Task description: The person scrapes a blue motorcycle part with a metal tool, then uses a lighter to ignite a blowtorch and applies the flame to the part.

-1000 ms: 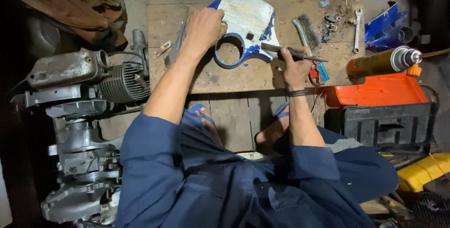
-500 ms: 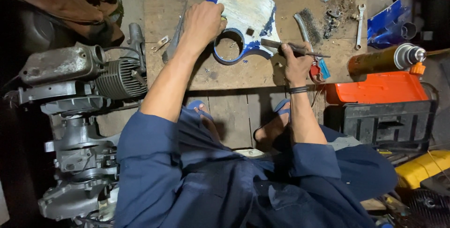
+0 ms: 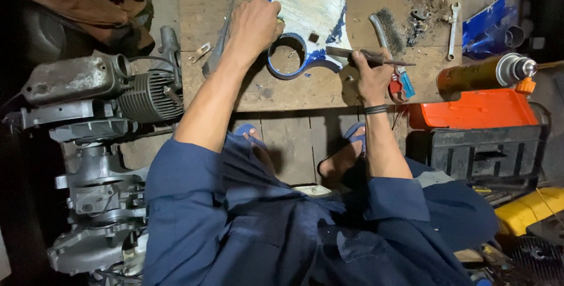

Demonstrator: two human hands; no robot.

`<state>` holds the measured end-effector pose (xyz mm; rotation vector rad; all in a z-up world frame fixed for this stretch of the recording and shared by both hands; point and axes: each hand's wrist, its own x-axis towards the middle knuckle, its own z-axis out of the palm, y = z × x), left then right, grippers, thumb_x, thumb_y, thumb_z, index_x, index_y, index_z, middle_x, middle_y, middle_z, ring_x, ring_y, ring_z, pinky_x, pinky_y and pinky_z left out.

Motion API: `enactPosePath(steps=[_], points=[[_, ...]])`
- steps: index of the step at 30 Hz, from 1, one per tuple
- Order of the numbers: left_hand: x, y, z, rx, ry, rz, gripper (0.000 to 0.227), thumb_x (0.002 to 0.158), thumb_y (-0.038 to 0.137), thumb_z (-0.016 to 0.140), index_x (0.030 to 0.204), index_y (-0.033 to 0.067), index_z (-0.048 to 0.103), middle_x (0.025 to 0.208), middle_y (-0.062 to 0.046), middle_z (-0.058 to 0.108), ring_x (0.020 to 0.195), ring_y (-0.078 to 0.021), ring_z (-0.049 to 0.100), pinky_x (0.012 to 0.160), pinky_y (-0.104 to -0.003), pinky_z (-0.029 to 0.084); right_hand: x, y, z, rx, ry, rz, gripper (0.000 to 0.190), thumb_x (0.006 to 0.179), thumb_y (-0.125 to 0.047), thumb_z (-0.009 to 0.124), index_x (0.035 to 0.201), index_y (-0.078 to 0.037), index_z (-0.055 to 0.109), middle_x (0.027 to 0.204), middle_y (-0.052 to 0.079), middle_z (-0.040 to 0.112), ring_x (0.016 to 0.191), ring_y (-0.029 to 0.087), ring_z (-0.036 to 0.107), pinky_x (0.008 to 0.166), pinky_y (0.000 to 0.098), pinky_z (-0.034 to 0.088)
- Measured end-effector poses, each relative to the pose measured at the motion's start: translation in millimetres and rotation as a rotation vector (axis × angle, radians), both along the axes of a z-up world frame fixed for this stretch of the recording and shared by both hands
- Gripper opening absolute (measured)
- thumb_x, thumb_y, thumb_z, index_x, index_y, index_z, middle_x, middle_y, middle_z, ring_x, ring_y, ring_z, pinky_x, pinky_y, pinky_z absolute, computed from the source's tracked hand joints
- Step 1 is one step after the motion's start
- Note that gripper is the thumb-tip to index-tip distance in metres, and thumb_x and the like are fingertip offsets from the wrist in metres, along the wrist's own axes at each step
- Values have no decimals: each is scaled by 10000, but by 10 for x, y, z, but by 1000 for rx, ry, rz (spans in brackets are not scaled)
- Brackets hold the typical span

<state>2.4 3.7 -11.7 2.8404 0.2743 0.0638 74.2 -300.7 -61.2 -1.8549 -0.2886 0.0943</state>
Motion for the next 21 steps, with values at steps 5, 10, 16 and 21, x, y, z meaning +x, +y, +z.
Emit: enactPosePath(steps=[5,10,16,21], points=[[10,-1,-36,23,0,-4,194,872,-13,696,713,56,608,556,3,522,526,-209,627,626,-435,649,76,-15,23,-13,12,81,274,935,-261,808,1011,-81,616,977,137,745,882,243,745,788,355,655],[0,-11,-11,0,-5,9,227,880,-64,669,705,67,612,538,22,509,505,-185,615,641,-415,661,135,1,112,2,12,159,240,962,-179,798,989,-75,583,920,139,700,838,239,720,751,353,661],[16,1,-64,55,-15,-3,180,878,28,774,746,60,656,573,-12,596,532,-215,663,613,-420,662,210,45,227,-98,-14,186,213,952,-199,814,980,-84,637,910,110,708,832,220,686,740,355,613],[22,10,-96,31,-22,-5,234,834,-147,603,727,54,655,544,6,524,478,-175,594,552,-356,640,240,71,350,-135,-17,230,217,956,-169,833,955,-108,624,924,86,730,846,193,711,730,332,599]])
